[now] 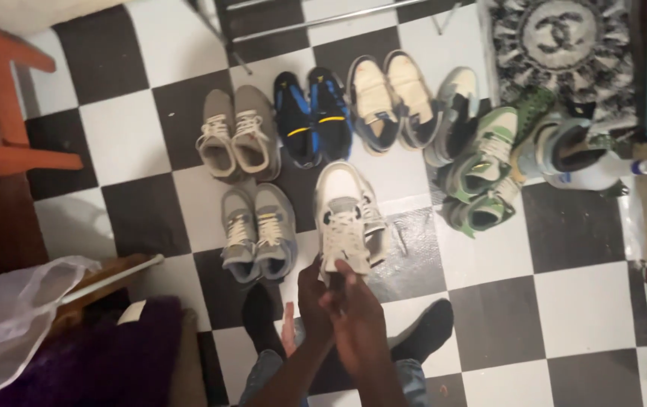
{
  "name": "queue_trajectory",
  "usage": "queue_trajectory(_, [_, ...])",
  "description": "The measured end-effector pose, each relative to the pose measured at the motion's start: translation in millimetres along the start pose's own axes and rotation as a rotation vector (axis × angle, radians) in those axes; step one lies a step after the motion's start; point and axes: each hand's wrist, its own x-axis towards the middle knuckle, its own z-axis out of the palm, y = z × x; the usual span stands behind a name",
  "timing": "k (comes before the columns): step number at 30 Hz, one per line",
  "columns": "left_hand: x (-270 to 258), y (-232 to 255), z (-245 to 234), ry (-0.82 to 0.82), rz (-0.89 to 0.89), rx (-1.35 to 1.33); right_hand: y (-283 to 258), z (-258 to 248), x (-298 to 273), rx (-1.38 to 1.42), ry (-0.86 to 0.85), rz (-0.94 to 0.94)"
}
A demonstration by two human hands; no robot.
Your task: The person removes multiple pairs of shoes from a metal shoe rack and places them on the checkered floor. They then rearrange the shoes on the floor into neat rows.
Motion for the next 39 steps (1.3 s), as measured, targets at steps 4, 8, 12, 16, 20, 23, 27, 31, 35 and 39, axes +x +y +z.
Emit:
queue_trajectory(4, [47.1, -140.3, -23.6, 0.088, 0.158, 0.132, 38.7, 3.4, 56.3, 0.024, -0.028, 0.053])
queue_trajectory(8, [87.2, -206.9, -28.0, 0.105, 0.115, 0.329, 70.5, -22.1, 117.2, 0.014, -0.045, 0.115])
queue_trajectory(12, [103.2, -166.1, -39.0, -0.160, 0.192, 0.416, 94.6, -76.5, 183.2, -0.057, -0.248, 0.095])
queue_trajectory(16, [112.1, -188.0, -40.6, -0.118, 0.155, 0.350, 73.9, -24.7, 148.1, -0.104, -0.060, 0.084])
queue_trajectory(20, [113.2, -207.6, -45.2, -0.243, 0.108, 0.264, 64.5, -51.0, 141.0, -0.284, 0.044, 0.096])
queue_trajectory(23, [104.8, -174.7, -60.8, -0.279, -0.105, 0.292, 58.4, -129.4, 169.7, -0.759, 0.191, -0.149])
queue_trajectory(27, [100.1, -133.5, -58.7, -0.231, -0.116, 0.249, 13.9, -198.1, 205.5, -1.747, 0.546, -0.714])
queue_trajectory(31, [112.8, -115.6, -49.5, -0.160, -0.018, 0.168, 0.3, -155.7, 210.6, -1.561, 0.432, -0.505])
queue_trajectory(35, [126.8, -88.1, -44.1, -0.146, 0.443, 0.370, -1.4, -102.7, 208.0, -1.052, 0.401, 0.007])
queue_trajectory(39, [129.5, -88.3, -44.8, -0.184, 0.359, 0.502, 19.1, -111.0, 209.4, -1.076, 0.435, -0.060])
